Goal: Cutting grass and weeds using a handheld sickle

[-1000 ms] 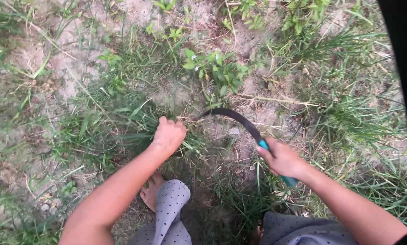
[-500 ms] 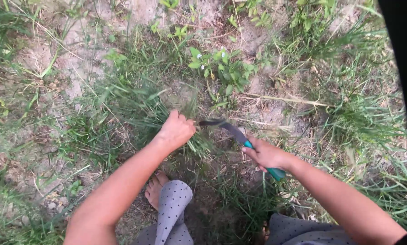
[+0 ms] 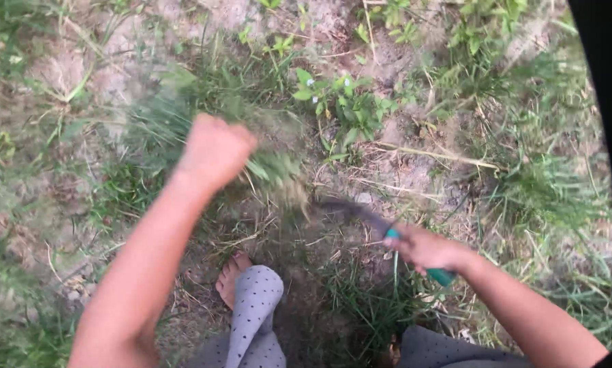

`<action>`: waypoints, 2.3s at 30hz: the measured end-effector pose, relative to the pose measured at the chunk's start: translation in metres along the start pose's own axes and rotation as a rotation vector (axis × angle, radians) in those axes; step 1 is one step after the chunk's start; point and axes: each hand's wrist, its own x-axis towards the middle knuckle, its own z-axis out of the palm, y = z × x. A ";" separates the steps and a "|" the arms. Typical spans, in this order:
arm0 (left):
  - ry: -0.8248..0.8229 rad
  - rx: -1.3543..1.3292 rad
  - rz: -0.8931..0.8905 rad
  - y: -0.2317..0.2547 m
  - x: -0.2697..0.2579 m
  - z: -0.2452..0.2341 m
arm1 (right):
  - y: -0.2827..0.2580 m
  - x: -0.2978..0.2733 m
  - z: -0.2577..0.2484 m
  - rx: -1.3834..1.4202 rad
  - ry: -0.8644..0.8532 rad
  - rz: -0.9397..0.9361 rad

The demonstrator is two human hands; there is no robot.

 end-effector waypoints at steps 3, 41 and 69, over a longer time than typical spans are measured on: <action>0.204 -0.061 -0.235 -0.053 -0.040 -0.032 | 0.020 -0.010 -0.033 0.242 0.191 -0.025; -0.006 -0.094 0.000 0.005 -0.023 0.053 | -0.042 0.015 0.015 -0.111 0.137 -0.196; -0.256 -0.026 0.166 0.078 0.148 0.125 | 0.041 -0.049 -0.066 0.382 0.477 -0.183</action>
